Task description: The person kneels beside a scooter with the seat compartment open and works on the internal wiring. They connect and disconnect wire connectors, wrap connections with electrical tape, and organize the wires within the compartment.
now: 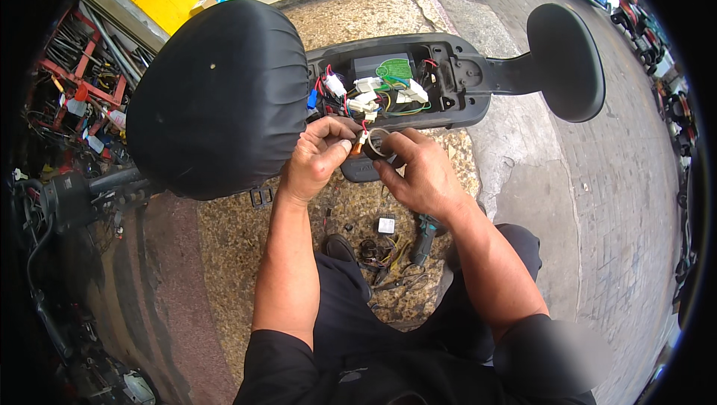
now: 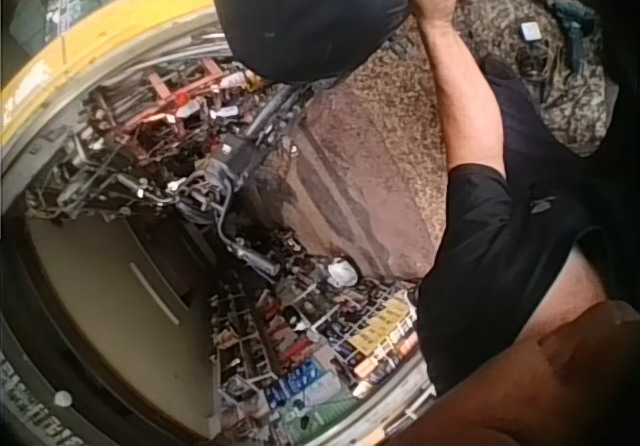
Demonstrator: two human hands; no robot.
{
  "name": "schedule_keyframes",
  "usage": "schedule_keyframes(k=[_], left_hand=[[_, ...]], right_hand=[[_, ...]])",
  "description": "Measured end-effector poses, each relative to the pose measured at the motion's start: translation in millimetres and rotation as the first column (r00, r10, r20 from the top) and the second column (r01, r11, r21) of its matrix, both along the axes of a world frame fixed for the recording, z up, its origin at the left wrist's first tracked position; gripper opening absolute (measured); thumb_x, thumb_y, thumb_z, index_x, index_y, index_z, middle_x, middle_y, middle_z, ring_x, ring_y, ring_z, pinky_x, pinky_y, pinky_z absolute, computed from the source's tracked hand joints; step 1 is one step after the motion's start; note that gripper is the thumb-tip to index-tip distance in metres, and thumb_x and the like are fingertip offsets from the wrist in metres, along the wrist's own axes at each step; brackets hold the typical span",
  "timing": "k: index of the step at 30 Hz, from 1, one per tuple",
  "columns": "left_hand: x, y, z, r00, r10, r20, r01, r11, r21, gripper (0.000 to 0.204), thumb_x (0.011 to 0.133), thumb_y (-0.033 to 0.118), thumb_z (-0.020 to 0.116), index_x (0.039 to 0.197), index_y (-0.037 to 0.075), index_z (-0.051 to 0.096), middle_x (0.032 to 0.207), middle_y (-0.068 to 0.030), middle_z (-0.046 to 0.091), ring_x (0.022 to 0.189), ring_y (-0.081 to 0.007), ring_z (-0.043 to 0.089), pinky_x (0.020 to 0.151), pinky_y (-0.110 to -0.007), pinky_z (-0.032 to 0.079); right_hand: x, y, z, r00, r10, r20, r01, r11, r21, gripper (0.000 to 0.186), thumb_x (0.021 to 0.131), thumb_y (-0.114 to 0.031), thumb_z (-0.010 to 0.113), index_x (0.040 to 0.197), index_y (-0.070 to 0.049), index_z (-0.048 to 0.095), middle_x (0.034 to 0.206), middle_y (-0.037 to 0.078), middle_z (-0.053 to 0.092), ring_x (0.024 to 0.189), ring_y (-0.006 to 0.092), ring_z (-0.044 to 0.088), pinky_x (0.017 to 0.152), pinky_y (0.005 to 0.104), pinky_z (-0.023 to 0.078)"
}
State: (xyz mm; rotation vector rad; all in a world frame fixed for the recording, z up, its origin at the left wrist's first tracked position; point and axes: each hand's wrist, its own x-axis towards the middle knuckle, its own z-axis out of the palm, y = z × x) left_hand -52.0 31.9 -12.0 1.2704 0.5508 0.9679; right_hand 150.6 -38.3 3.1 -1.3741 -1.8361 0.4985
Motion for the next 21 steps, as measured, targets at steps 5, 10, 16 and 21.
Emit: schedule_keyframes(k=[5, 10, 16, 21], left_hand=[[-1, -5, 4, 0.999, -0.039, 0.030, 0.040, 0.999, -0.036, 0.020, 0.085, -0.013, 0.062, 0.101, 0.000, 0.061, 0.110, -0.0066, 0.064, 0.100, -0.0123, 0.064, 0.092, -0.029, 0.053], [5, -4, -1, 0.998, 0.003, 0.055, -0.003, 1.000, -0.003, 0.021, 0.087, -0.015, 0.063, 0.103, 0.000, 0.062, 0.108, -0.0054, 0.065, 0.100, -0.0118, 0.064, 0.092, -0.027, 0.054], [7, -3, -4, 0.998, 0.015, 0.058, -0.019, 0.998, 0.067, 0.016, 0.091, -0.012, 0.064, 0.101, 0.000, 0.065, 0.103, -0.0059, 0.069, 0.097, -0.0106, 0.065, 0.089, -0.027, 0.054], [10, -2, -6, 0.998, 0.022, 0.056, -0.025, 0.998, 0.050, 0.011, 0.091, -0.009, 0.066, 0.097, 0.000, 0.067, 0.101, -0.0062, 0.071, 0.091, -0.0099, 0.066, 0.084, -0.026, 0.054]], right_hand=[[0, -2, 0, 1.000, -0.011, 0.004, 0.011, 1.000, 0.017, 0.018, 0.083, -0.009, 0.075, 0.097, -0.002, 0.066, 0.085, 0.017, 0.063, 0.076, 0.0370, 0.066, 0.068, 0.0448, 0.053], [-2, -3, -2, 0.999, 0.008, -0.036, -0.009, 1.000, -0.014, 0.020, 0.083, -0.008, 0.075, 0.099, -0.001, 0.066, 0.093, 0.018, 0.063, 0.084, 0.0390, 0.065, 0.073, 0.0453, 0.053], [-6, -5, -7, 0.991, 0.080, -0.111, -0.076, 0.996, 0.038, 0.019, 0.082, -0.004, 0.074, 0.098, 0.001, 0.065, 0.106, 0.020, 0.062, 0.095, 0.0392, 0.064, 0.080, 0.0441, 0.053], [-5, -7, -6, 0.981, 0.110, -0.159, -0.106, 0.994, 0.037, 0.020, 0.081, -0.008, 0.074, 0.100, -0.002, 0.068, 0.110, 0.020, 0.064, 0.098, 0.0421, 0.065, 0.082, 0.0470, 0.054]])
